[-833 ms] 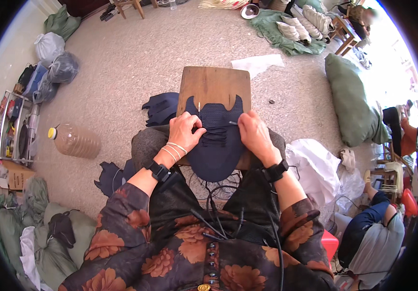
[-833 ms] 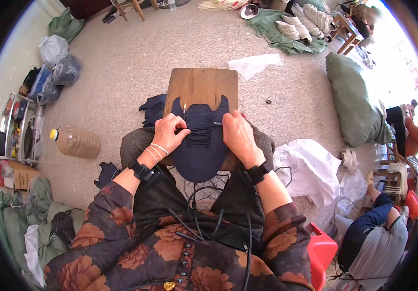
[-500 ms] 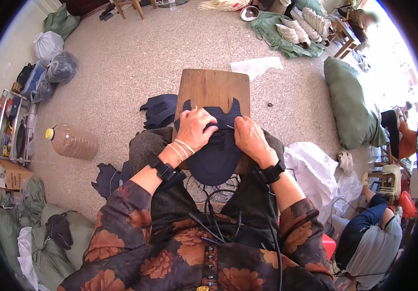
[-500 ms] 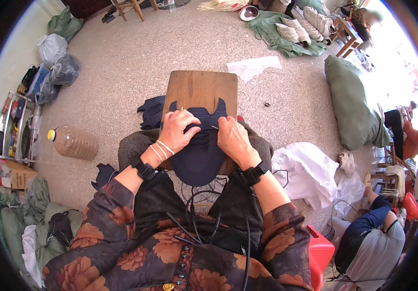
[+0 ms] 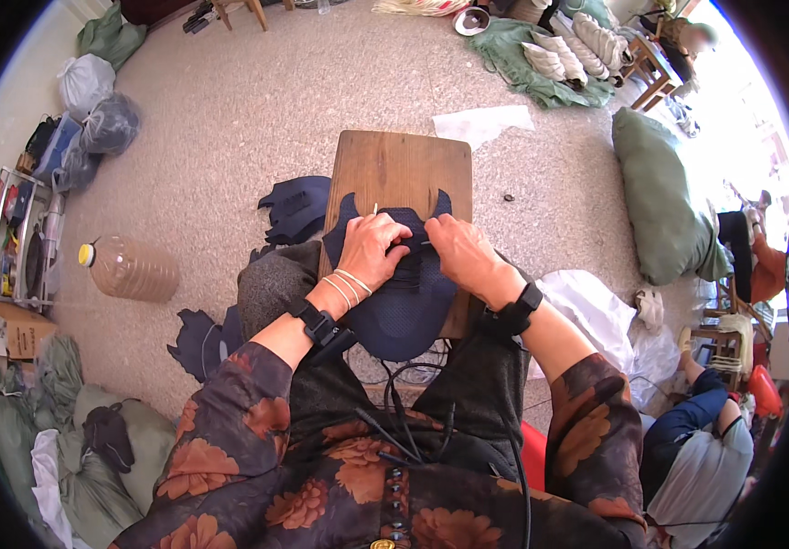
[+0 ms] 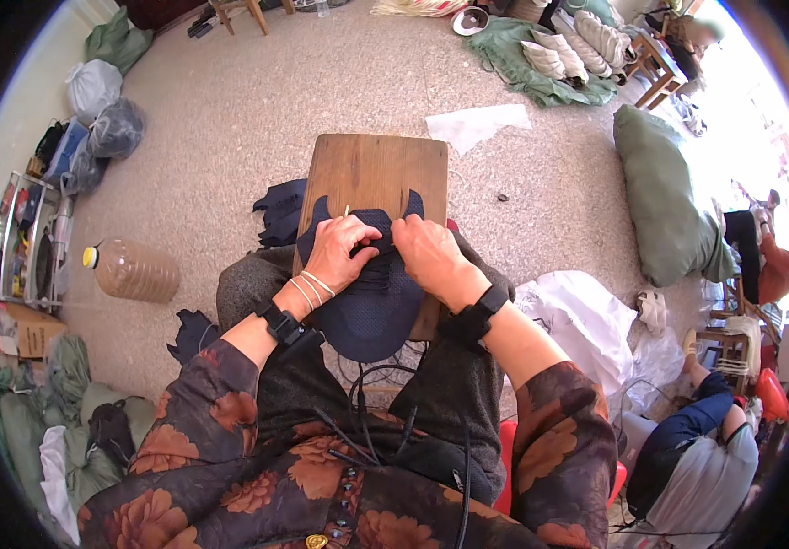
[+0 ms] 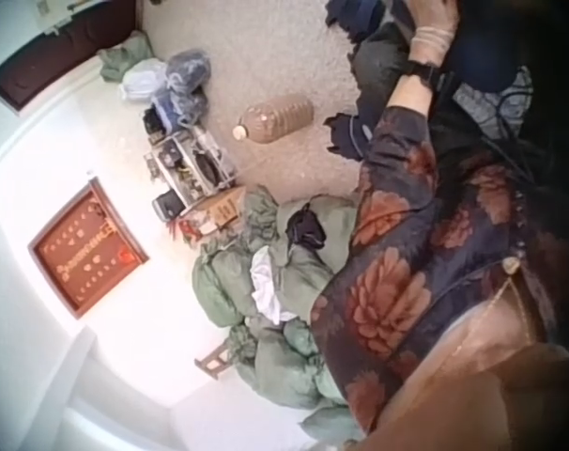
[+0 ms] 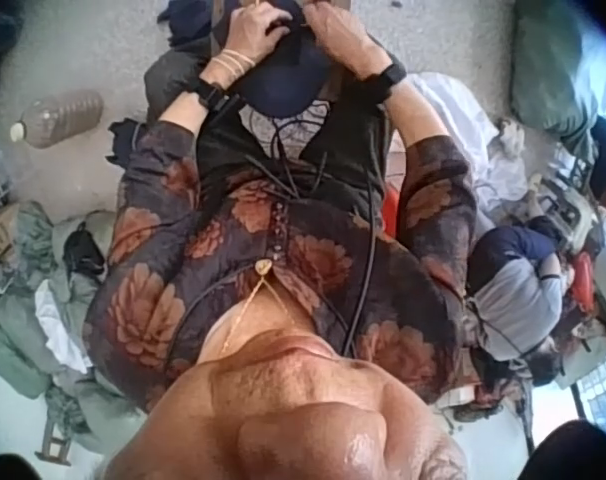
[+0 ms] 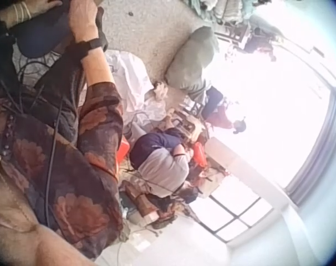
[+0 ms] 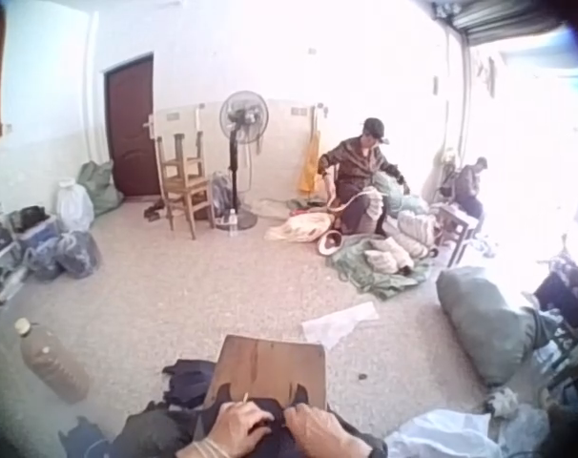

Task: Hand-stitching or lacing a leather shoe upper component.

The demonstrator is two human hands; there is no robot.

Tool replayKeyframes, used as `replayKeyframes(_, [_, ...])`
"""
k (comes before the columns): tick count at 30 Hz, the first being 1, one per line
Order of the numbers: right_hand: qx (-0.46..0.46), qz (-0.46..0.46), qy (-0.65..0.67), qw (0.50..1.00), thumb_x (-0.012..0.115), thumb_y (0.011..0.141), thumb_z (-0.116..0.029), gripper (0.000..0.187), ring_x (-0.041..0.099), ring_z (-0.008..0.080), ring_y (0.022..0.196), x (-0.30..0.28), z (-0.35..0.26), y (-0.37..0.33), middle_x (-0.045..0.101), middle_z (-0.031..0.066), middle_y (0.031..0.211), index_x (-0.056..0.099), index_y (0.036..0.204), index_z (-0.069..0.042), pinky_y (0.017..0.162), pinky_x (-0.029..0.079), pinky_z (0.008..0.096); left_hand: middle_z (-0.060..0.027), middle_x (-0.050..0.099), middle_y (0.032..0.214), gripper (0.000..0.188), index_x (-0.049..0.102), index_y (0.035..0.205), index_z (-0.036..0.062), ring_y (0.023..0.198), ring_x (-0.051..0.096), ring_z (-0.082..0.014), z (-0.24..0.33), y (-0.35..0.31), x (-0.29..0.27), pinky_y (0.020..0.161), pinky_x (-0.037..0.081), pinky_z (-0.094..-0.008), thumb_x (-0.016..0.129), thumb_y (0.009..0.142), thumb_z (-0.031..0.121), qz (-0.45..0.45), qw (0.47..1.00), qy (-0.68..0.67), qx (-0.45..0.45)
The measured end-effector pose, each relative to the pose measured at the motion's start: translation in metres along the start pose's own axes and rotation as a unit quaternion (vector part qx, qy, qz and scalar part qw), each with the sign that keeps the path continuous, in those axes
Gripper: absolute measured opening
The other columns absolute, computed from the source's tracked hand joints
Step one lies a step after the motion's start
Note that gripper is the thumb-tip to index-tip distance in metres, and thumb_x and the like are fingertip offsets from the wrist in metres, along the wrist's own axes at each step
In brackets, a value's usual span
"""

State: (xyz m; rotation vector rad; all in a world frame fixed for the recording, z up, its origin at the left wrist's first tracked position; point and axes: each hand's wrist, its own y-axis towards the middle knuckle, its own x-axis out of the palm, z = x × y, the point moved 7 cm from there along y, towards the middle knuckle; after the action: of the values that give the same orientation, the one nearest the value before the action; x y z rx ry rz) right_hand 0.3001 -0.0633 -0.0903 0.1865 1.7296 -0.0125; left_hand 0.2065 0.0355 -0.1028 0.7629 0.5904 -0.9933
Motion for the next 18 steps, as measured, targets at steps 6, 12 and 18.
replayKeyframes(6, [0.049,0.053,0.161,0.984,0.057,0.085,-0.003,0.008,0.064,0.0415,0.080,0.011,0.012,-0.008,0.061,0.0204,0.085,0.052,0.091,-0.002,0.068,0.052,0.0489,-0.0016,0.062,0.083,0.019,0.070,0.094,0.0105,0.086,0.061,-0.0222,-0.001,0.001,0.000,0.084,0.041,-0.0386,0.077,0.076,0.010,0.007,1.000,-0.009,0.011])
replayKeyframes(12, [0.053,0.095,0.203,0.973,0.060,0.087,-0.008,0.007,0.063,0.0399,0.082,0.009,0.006,-0.006,0.061,0.0181,0.084,0.056,0.090,-0.003,0.071,0.051,0.0477,-0.0021,0.062,0.082,0.018,0.070,0.093,0.0110,0.084,0.061,-0.0230,-0.002,0.001,0.002,0.083,0.041,-0.0386,0.077,0.076,0.012,0.008,1.000,-0.019,0.013])
replayKeyframes(18, [0.105,0.149,0.216,0.959,0.063,0.086,-0.007,0.007,0.063,0.0380,0.082,0.005,0.009,-0.015,0.060,0.0164,0.081,0.058,0.083,-0.003,0.071,0.051,0.0461,-0.0047,0.062,0.087,0.019,0.070,0.091,0.0096,0.087,0.062,-0.0252,0.001,0.001,0.000,0.086,0.044,-0.0428,0.078,0.074,0.009,0.040,0.999,-0.026,0.026])
